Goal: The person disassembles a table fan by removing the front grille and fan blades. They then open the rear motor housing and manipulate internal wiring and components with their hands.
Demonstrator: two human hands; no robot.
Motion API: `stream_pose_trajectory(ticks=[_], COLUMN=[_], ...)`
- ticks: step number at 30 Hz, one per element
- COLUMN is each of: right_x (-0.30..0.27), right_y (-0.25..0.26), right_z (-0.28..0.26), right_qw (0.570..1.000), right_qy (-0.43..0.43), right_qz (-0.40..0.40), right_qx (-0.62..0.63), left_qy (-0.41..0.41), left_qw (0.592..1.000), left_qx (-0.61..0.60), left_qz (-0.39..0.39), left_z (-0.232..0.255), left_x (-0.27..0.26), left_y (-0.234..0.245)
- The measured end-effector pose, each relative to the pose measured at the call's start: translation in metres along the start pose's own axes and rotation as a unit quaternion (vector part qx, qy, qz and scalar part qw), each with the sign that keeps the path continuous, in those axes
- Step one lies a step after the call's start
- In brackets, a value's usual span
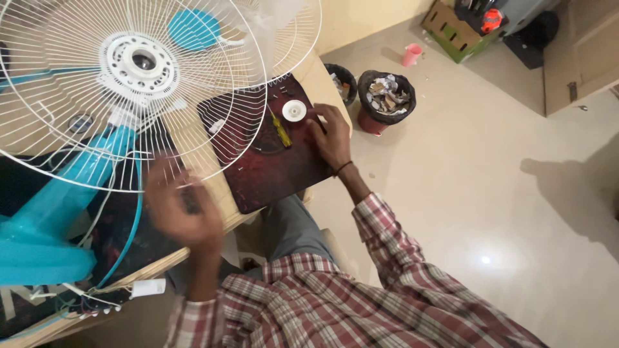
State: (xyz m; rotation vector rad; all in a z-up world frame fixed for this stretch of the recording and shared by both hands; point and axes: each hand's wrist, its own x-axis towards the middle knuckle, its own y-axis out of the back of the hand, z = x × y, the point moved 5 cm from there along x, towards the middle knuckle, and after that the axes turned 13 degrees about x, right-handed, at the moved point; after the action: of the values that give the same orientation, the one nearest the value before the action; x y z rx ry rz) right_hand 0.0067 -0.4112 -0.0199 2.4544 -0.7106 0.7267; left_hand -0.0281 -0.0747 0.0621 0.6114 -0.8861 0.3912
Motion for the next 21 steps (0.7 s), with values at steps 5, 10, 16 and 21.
stream_pose_trajectory(ticks=[5, 10, 16, 21], right_x=[-0.026, -0.038, -0.044, -0.045], right_y=[-0.008, -0.020, -0.046, -0.069], right_z=[-0.011, -0.039, -0.082, -0.090], right_qw=[0.995, 0.997, 0.999, 0.986], right_qy=[-0.081, -0.054, 0.039, 0.040], right_qz=[0.063, 0.044, -0.027, -0.095], right_qx=[0.009, 0.016, -0.007, -0.130], left_qy=[-0.054, -0.092, -0.108, -0.052], left_qw=[0.981, 0.965, 0.948, 0.955], left_qx=[-0.058, 0.013, 0.086, 0.090], left_qz=[-0.177, -0.244, -0.287, -0.279], left_z=[0.043, 0.033, 0.004, -0.021], left_x=[-0.036, -0.049, -0.049, -0.041], left_y=[-0.047, -0.074, -0.082, -0.075])
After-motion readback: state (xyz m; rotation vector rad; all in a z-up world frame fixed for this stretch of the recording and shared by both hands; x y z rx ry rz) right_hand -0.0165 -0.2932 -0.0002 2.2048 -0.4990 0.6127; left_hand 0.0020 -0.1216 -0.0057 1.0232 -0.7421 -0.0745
